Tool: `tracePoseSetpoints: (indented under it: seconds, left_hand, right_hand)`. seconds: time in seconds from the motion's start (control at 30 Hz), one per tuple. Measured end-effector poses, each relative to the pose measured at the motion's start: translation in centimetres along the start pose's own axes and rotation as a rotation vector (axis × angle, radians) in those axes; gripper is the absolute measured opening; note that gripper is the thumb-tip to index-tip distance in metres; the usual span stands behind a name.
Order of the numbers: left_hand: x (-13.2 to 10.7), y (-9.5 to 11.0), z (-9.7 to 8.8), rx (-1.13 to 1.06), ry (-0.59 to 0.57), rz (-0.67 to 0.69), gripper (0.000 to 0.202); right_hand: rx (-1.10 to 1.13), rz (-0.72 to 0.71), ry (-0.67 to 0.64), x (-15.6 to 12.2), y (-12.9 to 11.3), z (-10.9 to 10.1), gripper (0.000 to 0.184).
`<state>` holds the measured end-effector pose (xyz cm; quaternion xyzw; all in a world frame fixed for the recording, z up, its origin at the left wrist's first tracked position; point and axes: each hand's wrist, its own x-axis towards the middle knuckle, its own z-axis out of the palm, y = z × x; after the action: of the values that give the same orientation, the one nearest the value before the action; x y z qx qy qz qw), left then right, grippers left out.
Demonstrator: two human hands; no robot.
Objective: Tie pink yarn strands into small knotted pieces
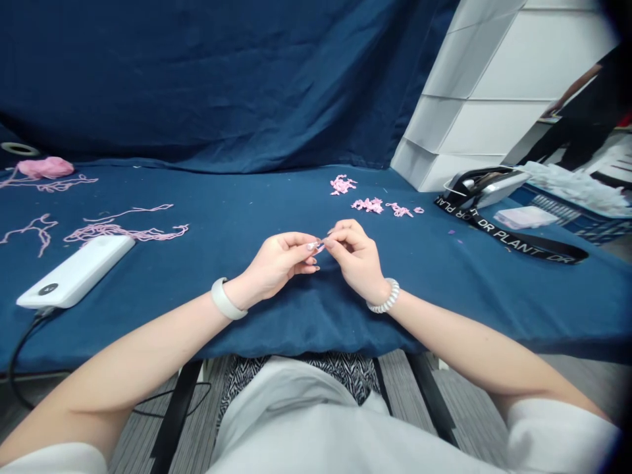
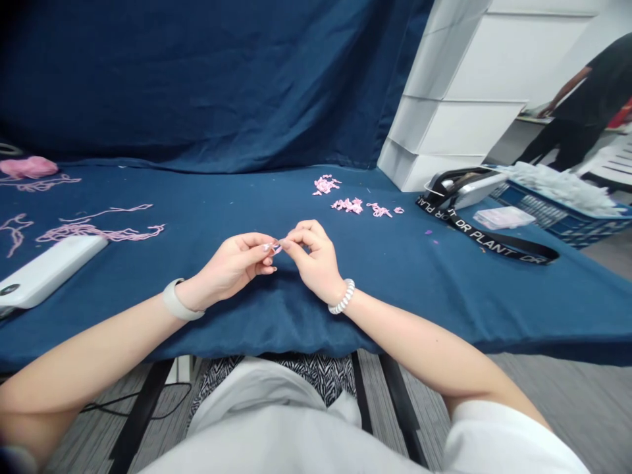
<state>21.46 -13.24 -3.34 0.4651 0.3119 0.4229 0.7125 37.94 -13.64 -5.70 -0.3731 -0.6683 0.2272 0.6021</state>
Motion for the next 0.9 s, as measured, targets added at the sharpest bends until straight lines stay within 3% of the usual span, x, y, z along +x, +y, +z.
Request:
tracePoseSetpoints:
  seconds: [0.2, 0.43, 0.57, 0.7, 0.9]
  left_hand:
    - [0.0, -0.1, -0.2, 0.02, -0.053, -0.089, 0.03]
    - [0.1, 0.0, -0.6, 0.239, -0.109, -0.144, 0.031]
    - [0.1, -0.2, -0.8, 0.278, -0.131, -0.131, 0.031]
    - [0.1, -0.6, -0.8, 0.228, -0.131, -0.135, 0.033]
    - [-0.2, -0.3, -0.3, 0.087, -0.12, -0.114, 0.036]
  right_hand:
    - [-0.051, -0.052, -0.026, 0.0, -0.7, -0.2, 0.011]
    - [-0.024, -0.037, -0.217, 0.0, -0.9, -0.6, 0.009]
    - [0.091, 0.122, -0.302, -0.1, -0.9, -0.7, 0.012]
    - [0.252, 0.306, -0.286, -0.1, -0.9, -0.5, 0.031]
    - [0.373, 0.397, -0.275, 0.1, -1.1, -0.3, 0.041]
